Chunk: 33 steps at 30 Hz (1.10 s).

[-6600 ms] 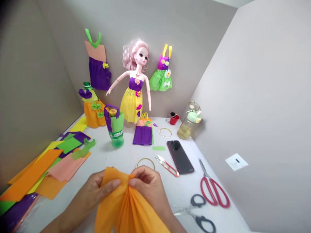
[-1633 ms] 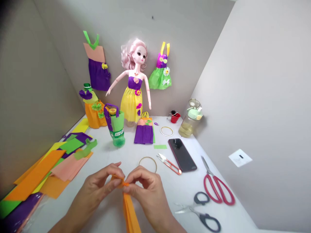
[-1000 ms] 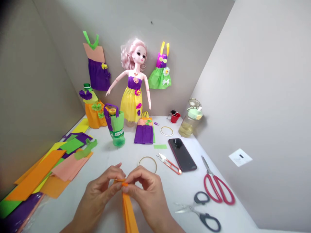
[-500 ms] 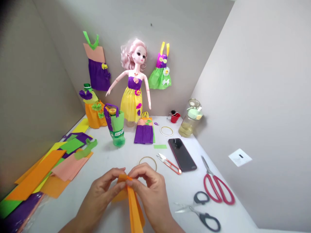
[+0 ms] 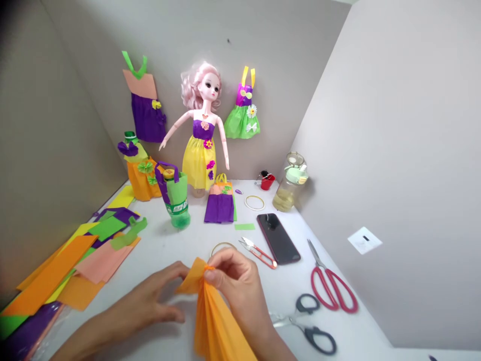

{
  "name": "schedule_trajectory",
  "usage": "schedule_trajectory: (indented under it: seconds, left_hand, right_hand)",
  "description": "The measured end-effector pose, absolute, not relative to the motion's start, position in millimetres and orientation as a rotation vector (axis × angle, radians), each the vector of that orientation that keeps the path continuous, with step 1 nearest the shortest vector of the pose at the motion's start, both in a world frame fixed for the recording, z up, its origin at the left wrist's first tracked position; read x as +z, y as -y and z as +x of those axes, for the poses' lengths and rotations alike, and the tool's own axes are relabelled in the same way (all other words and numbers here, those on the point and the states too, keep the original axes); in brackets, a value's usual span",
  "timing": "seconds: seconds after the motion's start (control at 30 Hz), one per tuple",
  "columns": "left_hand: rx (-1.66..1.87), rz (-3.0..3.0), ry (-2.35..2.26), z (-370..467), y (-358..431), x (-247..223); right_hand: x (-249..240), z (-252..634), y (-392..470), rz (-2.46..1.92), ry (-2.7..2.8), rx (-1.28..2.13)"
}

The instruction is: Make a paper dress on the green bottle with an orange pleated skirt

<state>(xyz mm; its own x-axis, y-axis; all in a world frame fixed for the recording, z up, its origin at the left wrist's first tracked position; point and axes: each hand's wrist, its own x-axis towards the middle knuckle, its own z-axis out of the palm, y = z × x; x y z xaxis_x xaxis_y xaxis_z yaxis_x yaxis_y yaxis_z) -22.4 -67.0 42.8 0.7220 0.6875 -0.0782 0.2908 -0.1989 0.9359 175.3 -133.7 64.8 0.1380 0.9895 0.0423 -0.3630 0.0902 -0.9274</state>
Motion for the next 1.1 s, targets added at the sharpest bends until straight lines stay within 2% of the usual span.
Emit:
schedule_trajectory:
  seconds: [0.23, 0.6, 0.83, 1.1]
  left_hand:
    - [0.663, 1.503, -0.744, -17, 75, 57]
    - [0.716, 1.257, -0.721, -5, 84, 54]
    - [0.783, 1.296, -0.696, -1, 89, 47]
    - [0.882, 1.351, -0.719, 0, 92, 43]
  right_hand:
    - [64, 163, 139, -1.076, 0.930, 1.244]
    - [62, 160, 138, -1.003, 0.908, 1.323]
    - [62, 158, 137, -0.935, 0.901, 1.395]
    - [62, 157, 138, -0.958, 0.923, 1.315]
